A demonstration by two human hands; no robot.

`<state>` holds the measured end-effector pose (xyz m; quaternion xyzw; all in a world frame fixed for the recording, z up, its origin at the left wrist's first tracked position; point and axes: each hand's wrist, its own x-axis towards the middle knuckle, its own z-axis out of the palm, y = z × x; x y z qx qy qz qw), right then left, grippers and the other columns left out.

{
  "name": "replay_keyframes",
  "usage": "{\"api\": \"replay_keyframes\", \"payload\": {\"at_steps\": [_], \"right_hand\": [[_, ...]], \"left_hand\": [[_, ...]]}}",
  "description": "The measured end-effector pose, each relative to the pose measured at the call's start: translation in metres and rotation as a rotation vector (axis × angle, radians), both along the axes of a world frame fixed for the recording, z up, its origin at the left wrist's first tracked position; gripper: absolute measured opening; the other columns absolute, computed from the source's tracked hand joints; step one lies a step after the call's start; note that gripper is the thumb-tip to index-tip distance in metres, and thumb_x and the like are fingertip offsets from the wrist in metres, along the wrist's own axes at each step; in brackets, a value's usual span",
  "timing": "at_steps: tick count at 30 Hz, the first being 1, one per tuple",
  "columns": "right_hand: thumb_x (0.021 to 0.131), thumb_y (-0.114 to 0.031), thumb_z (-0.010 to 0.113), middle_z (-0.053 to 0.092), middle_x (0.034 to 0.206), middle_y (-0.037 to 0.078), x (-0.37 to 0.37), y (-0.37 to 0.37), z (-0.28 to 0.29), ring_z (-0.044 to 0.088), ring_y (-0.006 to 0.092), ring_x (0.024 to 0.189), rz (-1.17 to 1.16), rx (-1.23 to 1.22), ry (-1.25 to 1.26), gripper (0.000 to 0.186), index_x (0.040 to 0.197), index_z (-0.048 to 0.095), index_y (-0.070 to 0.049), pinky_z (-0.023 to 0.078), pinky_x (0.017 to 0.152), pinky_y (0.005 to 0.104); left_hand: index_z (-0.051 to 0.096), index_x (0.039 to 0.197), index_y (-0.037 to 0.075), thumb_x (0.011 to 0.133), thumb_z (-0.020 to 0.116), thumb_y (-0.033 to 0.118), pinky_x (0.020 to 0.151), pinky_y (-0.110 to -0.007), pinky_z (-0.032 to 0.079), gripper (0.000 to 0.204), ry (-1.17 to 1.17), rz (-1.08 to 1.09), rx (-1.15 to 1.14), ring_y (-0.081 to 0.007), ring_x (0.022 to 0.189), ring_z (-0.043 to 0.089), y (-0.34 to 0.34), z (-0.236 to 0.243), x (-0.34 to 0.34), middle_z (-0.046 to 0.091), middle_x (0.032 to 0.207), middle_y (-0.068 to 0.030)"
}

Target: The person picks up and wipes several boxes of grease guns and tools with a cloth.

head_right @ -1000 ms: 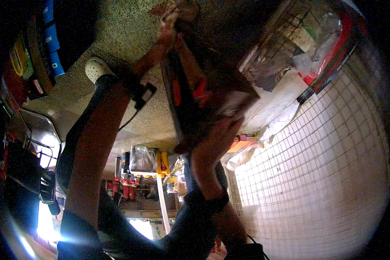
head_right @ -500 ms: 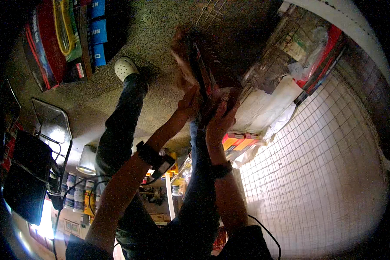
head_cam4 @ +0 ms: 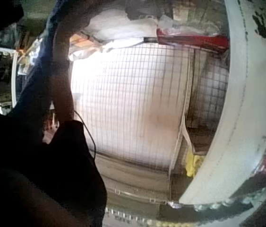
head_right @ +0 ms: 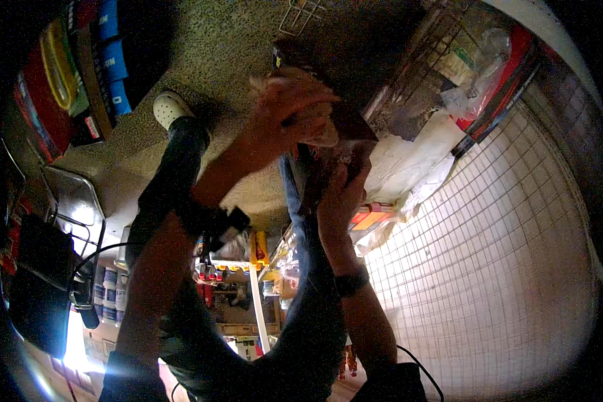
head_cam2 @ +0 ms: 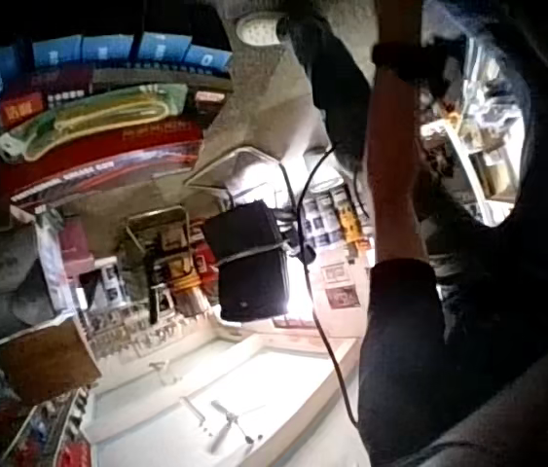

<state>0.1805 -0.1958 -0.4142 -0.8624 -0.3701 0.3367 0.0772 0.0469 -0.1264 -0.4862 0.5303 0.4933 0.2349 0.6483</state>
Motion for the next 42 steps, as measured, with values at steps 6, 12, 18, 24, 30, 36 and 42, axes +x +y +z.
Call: {"api": "replay_keyframes", "payload": {"at_steps": [6,12,18,24,30,36,42], "right_hand": [[0.095,-0.03,0.035,0.052,0.103,0.022,0.028,0.012,0.0,0.052,0.0283,0.091,0.127,-0.07,-0.048,0.044,0.12,0.036,0.007,0.041,0.08,0.0369],[0.089,-0.044,0.044,0.06,0.097,0.025,0.017,0.032,0.004,0.06,0.0376,0.089,0.199,0.009,-0.046,0.058,0.12,0.04,0.005,0.047,0.076,0.0402],[0.097,-0.029,0.034,0.049,0.115,0.021,0.05,0.054,-0.005,0.051,0.025,0.104,0.079,-0.043,0.037,0.042,0.126,0.04,0.002,0.044,0.083,0.0362],[0.096,-0.036,0.034,0.055,0.101,0.016,0.057,0.099,0.002,0.056,0.0208,0.089,-0.013,-0.064,0.09,0.046,0.117,0.045,0.003,0.045,0.076,0.0337],[0.097,-0.038,0.032,0.055,0.098,0.014,0.057,0.123,-0.002,0.056,0.0188,0.086,0.079,-0.107,0.127,0.047,0.113,0.047,0.003,0.046,0.074,0.0294],[0.095,-0.031,0.042,0.055,0.104,0.017,0.047,0.139,-0.002,0.058,0.0236,0.091,0.124,-0.111,0.192,0.046,0.123,0.04,0.006,0.046,0.08,0.032],[0.093,-0.03,0.048,0.058,0.088,0.01,0.036,0.134,-0.007,0.057,0.0173,0.075,0.288,-0.003,0.11,0.039,0.116,0.049,0.002,0.045,0.066,0.0298]], "left_hand": [[0.05,0.126,0.022,0.088,0.05,0.02,0.098,-0.039,0.038,0.038,0.041,-0.376,0.618,-0.0223,0.117,0.046,0.026,-0.171,0.009,0.047,0.131,0.0005],[0.034,0.137,0.02,0.093,0.043,0.021,0.103,-0.04,0.036,0.044,0.461,-0.507,0.593,-0.0238,0.122,0.041,-0.008,-0.334,-0.009,0.035,0.139,-0.0038],[0.018,0.141,0.011,0.095,0.038,0.037,0.096,-0.042,0.039,0.057,-0.627,0.618,-0.028,-0.0265,0.118,0.04,-0.052,-0.288,0.022,0.037,0.128,-0.0158],[0.003,0.144,0.015,0.095,0.035,0.042,0.068,-0.042,0.04,0.064,-0.106,0.578,-0.457,-0.0194,0.077,0.048,-0.047,-0.225,0.032,0.051,0.091,-0.0091],[-0.001,0.144,0.017,0.097,0.033,0.023,0.068,-0.038,0.042,0.059,0.374,0.324,-0.142,-0.0181,0.063,0.042,-0.083,-0.265,0.027,0.05,0.097,-0.0044],[0.005,0.145,0.016,0.095,0.039,0.02,0.073,-0.034,0.044,0.06,-0.386,0.809,-0.41,-0.0182,0.072,0.042,-0.135,-0.278,0.042,0.048,0.103,-0.0085],[0.023,0.136,0.012,0.094,0.045,0.019,0.069,-0.029,0.043,0.048,-0.452,1.075,-0.685,-0.0142,0.075,0.044,-0.133,-0.201,0.087,0.05,0.096,-0.0029]]}}
